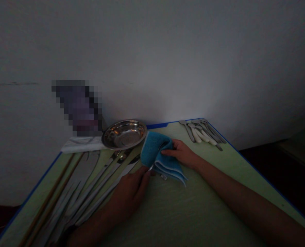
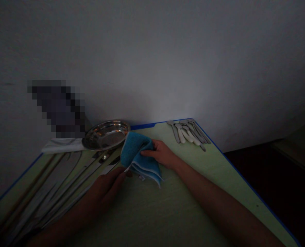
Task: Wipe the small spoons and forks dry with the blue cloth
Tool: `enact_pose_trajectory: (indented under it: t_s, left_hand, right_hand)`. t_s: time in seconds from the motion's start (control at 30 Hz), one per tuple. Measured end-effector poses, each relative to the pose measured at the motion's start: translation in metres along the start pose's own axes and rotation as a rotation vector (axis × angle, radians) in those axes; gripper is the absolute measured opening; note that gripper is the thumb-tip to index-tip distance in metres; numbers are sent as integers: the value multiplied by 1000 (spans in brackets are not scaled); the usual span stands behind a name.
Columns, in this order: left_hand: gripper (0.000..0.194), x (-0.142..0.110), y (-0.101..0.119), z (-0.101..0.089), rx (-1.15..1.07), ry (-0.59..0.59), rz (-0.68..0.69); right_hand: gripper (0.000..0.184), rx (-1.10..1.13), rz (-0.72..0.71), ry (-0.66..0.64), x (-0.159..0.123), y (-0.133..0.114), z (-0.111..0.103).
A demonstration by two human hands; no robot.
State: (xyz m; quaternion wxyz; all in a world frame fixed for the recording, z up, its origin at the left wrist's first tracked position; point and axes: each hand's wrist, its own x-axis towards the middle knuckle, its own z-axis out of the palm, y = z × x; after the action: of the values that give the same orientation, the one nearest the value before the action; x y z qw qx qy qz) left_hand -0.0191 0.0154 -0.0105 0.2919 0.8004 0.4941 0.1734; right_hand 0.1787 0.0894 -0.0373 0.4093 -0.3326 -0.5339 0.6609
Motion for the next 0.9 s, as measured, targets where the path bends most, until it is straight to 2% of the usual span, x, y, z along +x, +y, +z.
enact_pose_trajectory:
  t_s: [0.13, 0.27, 0.37, 0.53, 0.67, 0.77, 0.9]
  left_hand:
    - [26, -1, 2, -2, 19, -27, 3]
    - [27, -2, 3, -2, 25, -26, -4]
    - [27, -2, 1, -1, -2, -20, -9]
    - [25, 0, 1, -1, -38, 0, 9]
    - [27, 0, 3, -4, -83, 21, 9]
    - [28, 0, 4, -4, -114, 45, 8]
    - [28, 0, 1, -4, -126, 78, 15]
  right_hand:
    - [33, -16, -11, 17, 0, 0, 2]
    - [26, -15, -11, 25, -1, 1, 3]
    - [21, 37, -6, 27, 0, 2, 4]
    - [25, 92, 24, 42, 1, 5, 4]
    - [21, 190, 37, 33, 2, 7, 1]
    - [14, 264, 57, 74, 3, 6, 0]
    - [16, 298, 75, 115, 3, 5, -1]
